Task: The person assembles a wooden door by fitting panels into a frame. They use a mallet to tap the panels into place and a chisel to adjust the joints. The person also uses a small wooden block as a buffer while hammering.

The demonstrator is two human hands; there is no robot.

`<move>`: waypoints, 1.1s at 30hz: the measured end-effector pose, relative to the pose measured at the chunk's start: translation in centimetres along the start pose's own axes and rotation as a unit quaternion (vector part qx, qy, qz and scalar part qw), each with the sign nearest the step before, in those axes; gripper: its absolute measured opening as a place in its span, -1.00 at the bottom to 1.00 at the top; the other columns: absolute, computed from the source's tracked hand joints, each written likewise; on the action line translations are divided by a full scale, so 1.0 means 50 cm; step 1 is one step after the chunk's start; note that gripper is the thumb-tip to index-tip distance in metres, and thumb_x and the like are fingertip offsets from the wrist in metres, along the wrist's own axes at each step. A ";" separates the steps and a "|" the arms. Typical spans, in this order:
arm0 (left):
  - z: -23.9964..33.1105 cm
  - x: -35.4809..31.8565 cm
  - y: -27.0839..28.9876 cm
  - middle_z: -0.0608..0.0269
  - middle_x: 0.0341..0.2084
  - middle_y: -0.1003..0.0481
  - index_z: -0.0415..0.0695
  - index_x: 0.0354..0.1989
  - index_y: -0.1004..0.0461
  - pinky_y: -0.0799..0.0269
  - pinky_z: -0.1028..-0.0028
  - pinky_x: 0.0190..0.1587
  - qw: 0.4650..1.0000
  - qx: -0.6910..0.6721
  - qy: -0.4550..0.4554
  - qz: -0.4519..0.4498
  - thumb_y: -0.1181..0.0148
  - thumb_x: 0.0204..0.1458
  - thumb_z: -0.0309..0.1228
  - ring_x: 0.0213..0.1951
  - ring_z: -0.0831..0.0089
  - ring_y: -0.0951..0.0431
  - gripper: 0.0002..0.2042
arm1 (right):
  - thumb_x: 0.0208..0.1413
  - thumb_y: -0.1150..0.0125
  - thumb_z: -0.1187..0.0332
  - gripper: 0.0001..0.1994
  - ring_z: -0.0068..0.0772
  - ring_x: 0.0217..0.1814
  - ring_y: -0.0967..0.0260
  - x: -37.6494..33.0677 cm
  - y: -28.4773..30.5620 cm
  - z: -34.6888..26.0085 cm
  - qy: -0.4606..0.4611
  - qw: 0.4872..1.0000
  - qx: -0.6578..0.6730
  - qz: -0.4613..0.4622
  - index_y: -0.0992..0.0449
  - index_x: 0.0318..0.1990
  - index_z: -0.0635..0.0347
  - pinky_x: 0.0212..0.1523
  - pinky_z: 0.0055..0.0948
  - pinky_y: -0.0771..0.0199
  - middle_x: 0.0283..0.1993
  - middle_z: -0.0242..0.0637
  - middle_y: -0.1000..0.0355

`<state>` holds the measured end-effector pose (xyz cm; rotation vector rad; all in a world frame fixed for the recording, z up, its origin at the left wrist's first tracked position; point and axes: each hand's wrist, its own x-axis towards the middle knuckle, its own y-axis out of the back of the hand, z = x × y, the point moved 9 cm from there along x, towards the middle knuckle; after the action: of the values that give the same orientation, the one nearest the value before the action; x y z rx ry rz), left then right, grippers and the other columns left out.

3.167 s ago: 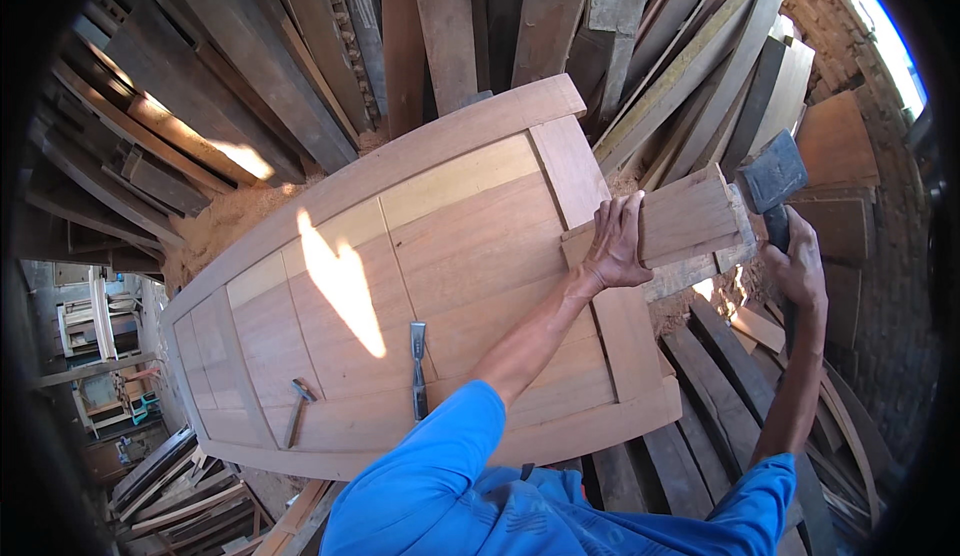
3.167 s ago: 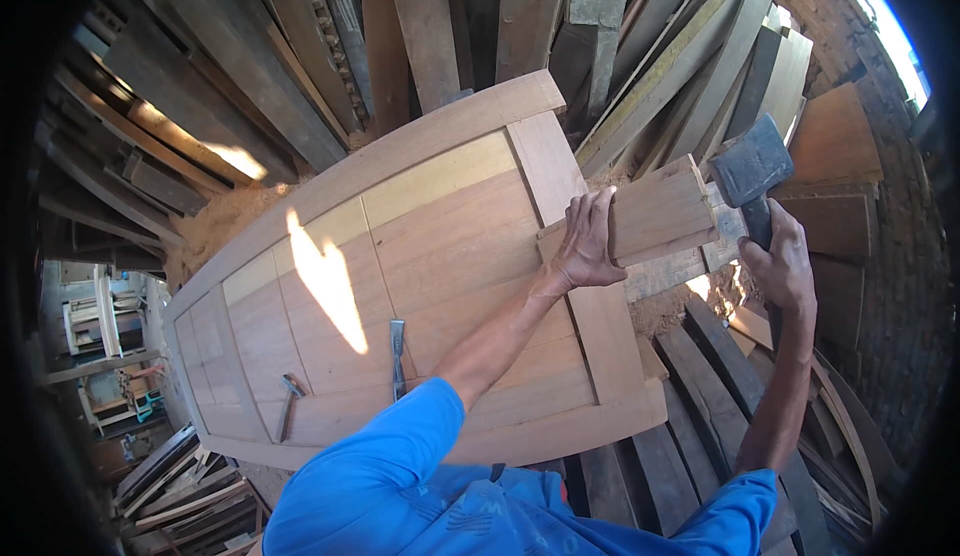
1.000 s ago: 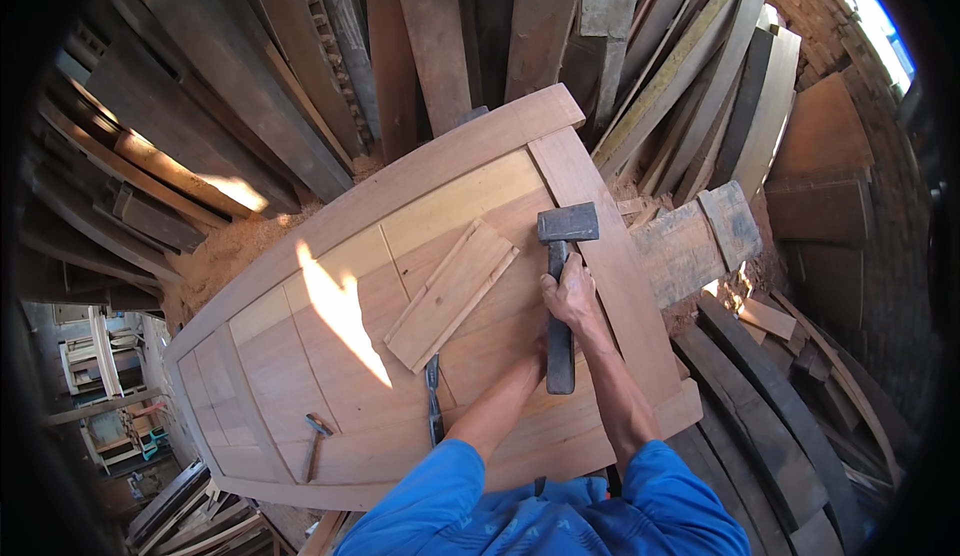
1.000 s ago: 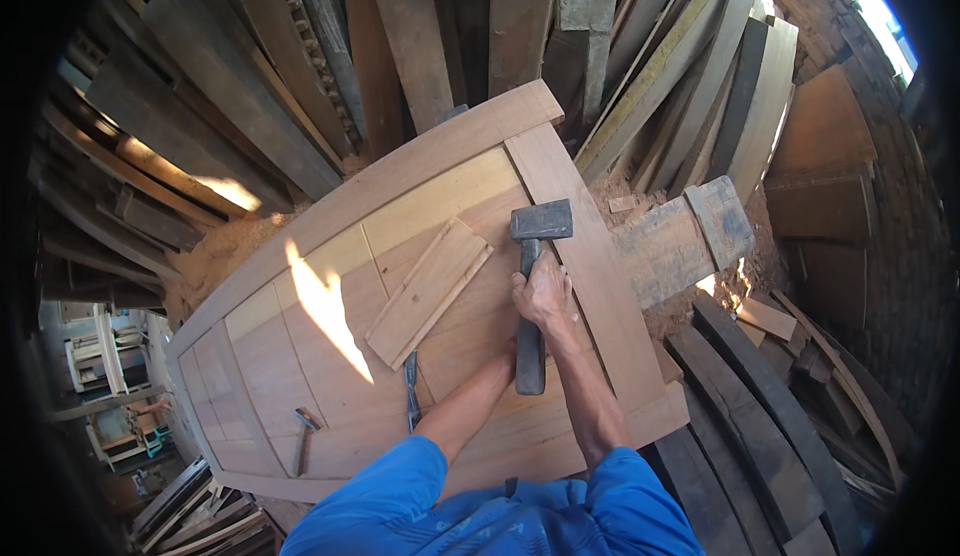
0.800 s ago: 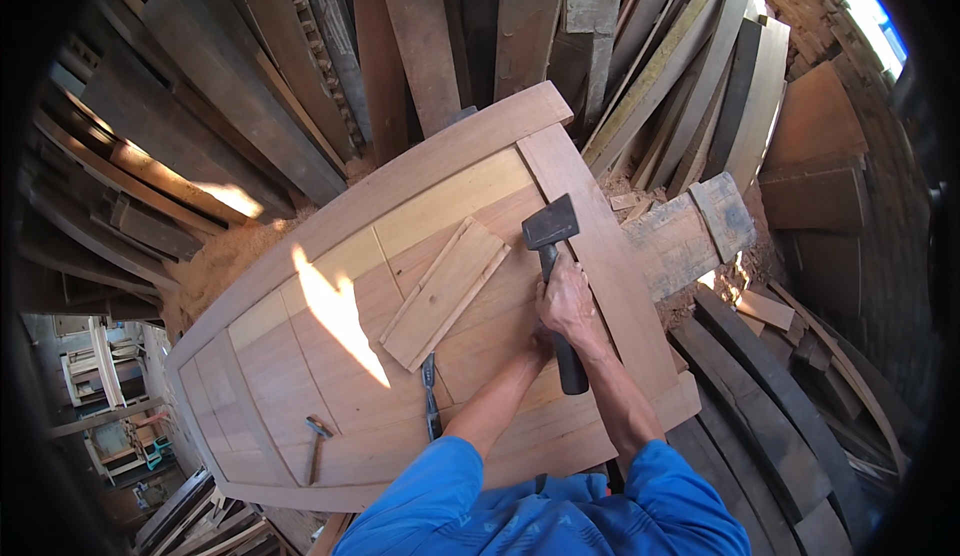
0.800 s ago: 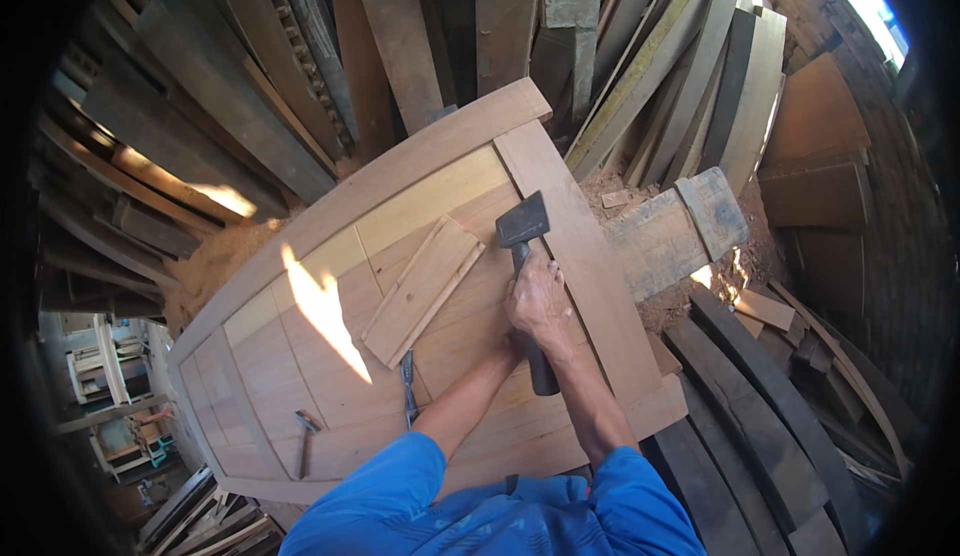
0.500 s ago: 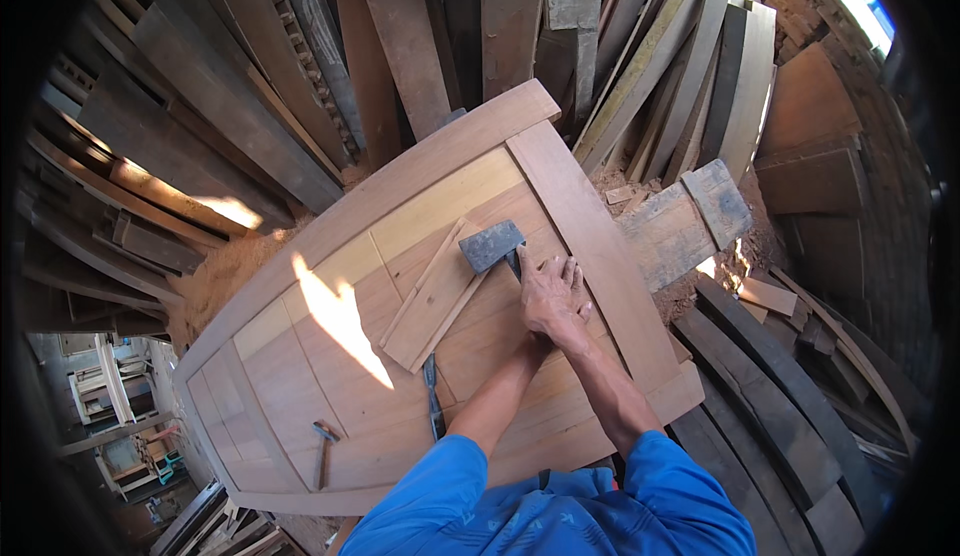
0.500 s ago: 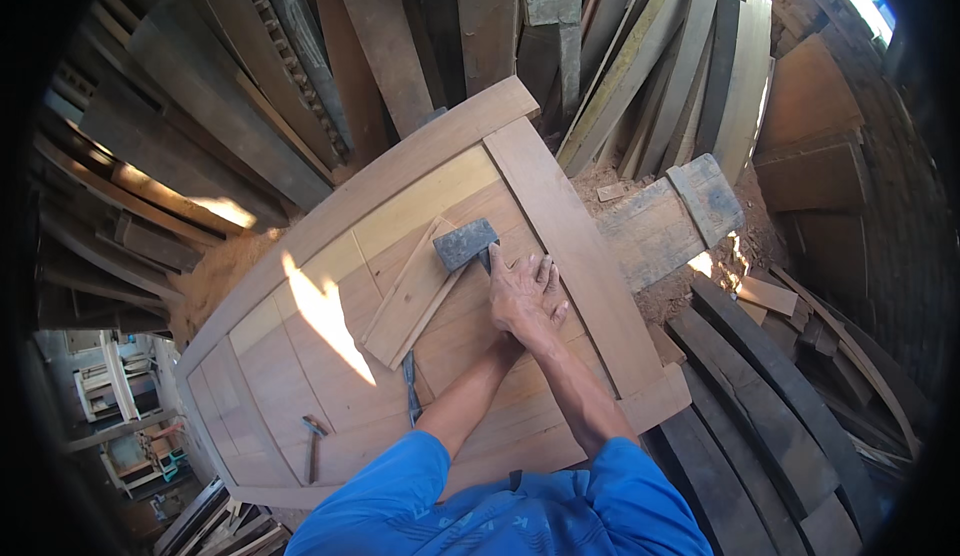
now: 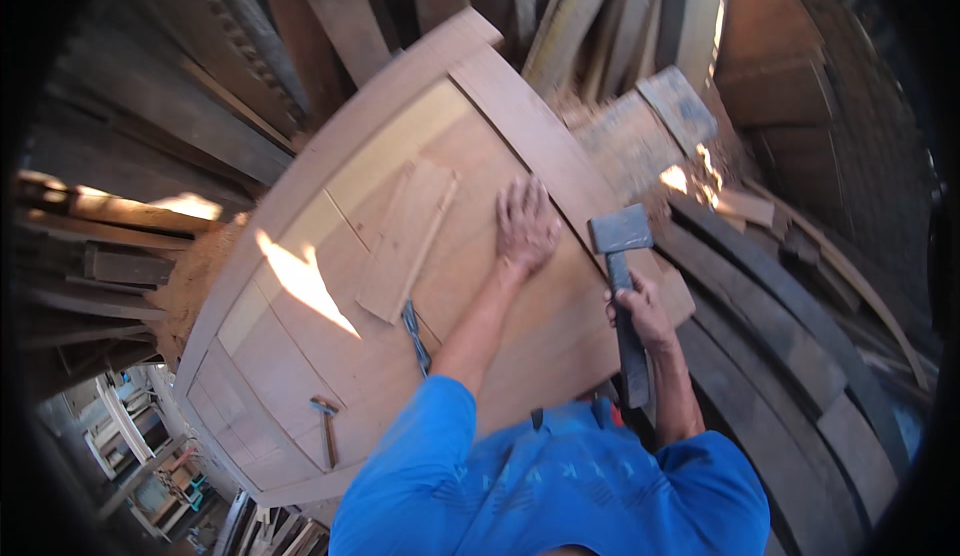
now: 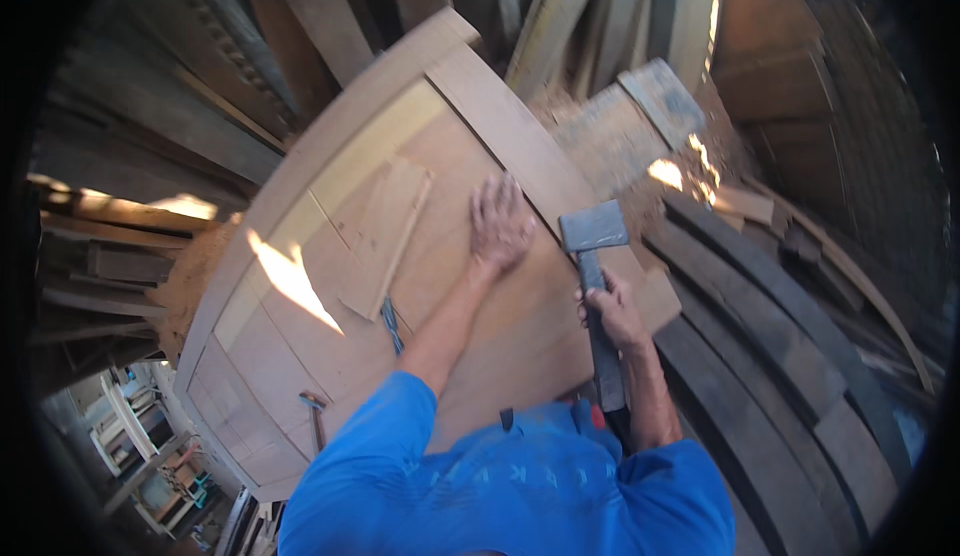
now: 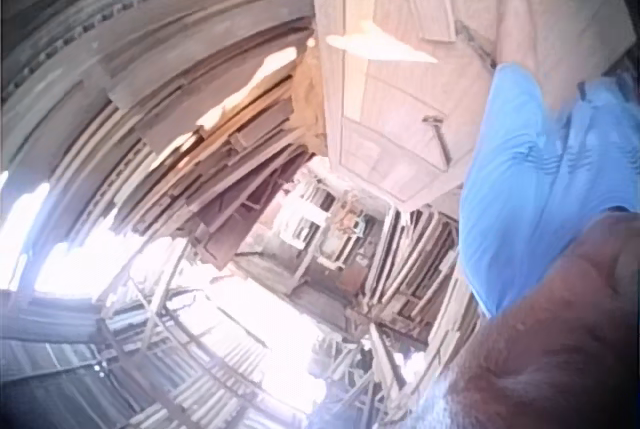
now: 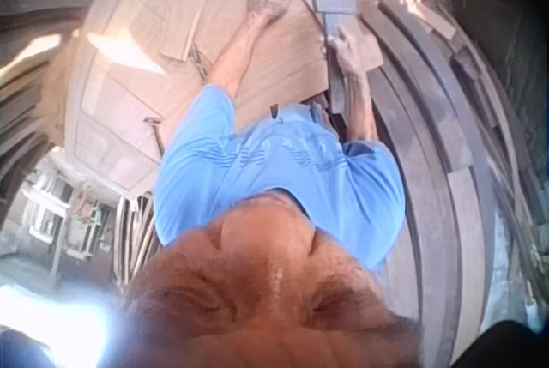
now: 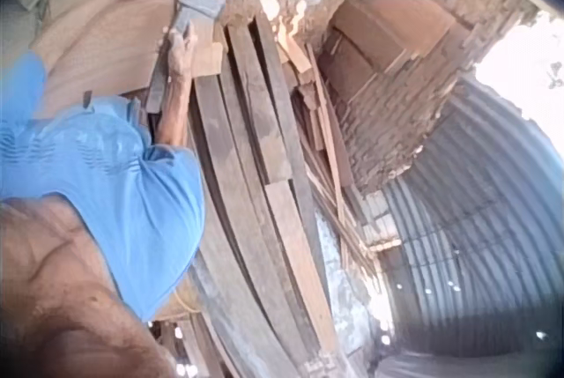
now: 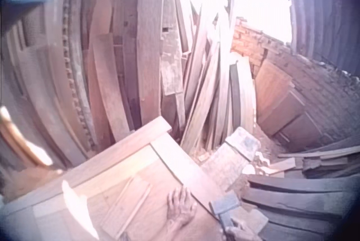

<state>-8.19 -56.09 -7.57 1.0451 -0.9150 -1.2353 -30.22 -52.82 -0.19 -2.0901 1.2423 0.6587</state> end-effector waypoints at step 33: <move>0.004 0.003 -0.010 -0.02 0.52 -0.04 -0.30 0.45 -0.17 0.34 -0.10 0.55 1.000 0.025 0.007 -0.012 -0.04 0.19 -0.02 0.54 -0.07 0.10 -0.25 | 0.15 -0.24 0.29 -0.80 -0.55 -0.58 -0.38 -0.119 0.378 -0.059 0.031 0.950 -0.221 0.218 -0.39 -0.28 0.21 -0.56 -0.44 -0.40 -0.53 -0.37 -0.37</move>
<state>-8.48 -56.30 -8.01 1.1067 -0.9287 -1.2294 -49.40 -58.43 1.16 -2.2063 1.7451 1.1668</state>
